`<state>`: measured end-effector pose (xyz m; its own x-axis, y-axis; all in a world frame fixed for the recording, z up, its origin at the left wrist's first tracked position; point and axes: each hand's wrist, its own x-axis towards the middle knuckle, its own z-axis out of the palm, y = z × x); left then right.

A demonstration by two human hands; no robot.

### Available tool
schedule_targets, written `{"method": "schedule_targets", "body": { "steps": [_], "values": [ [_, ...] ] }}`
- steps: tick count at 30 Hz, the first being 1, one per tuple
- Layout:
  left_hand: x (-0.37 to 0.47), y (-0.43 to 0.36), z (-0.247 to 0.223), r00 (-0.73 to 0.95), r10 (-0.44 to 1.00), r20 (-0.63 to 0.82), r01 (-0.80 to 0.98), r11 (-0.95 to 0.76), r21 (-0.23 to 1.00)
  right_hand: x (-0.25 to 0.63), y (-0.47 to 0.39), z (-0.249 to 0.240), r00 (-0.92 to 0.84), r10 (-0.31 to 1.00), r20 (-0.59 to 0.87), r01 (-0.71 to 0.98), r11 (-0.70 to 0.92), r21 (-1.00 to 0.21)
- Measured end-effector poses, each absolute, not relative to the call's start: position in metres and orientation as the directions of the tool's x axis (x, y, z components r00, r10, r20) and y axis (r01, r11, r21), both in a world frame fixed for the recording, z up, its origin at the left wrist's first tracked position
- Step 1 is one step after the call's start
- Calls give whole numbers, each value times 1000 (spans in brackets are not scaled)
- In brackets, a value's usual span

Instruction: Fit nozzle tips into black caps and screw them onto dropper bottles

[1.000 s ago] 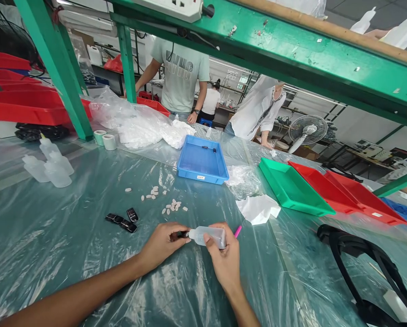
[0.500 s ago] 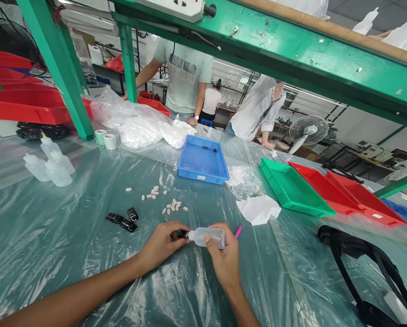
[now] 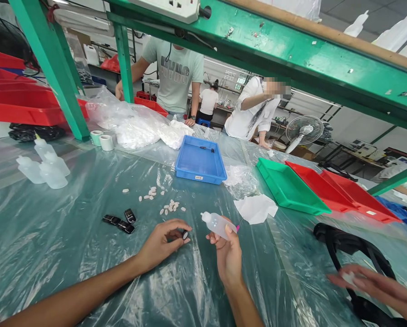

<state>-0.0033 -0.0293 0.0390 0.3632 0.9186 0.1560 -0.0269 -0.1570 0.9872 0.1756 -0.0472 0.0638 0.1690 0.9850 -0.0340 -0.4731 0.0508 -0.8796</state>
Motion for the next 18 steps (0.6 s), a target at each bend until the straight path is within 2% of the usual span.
{"method": "schedule_targets", "body": {
  "steps": [5,12,18],
  "values": [
    [-4,-29,40,354,924,147,-11,-153,988,178,-48,61,172,985,-11,-484,75,-872],
    [-7,-27,44,279,952,127,127,-167,978,177,-48,59,160,987,-27,-449,49,-892],
    [-6,-24,43,240,970,29,95,-53,994,174,-42,49,98,993,-68,-437,-19,-899]
  ]
}}
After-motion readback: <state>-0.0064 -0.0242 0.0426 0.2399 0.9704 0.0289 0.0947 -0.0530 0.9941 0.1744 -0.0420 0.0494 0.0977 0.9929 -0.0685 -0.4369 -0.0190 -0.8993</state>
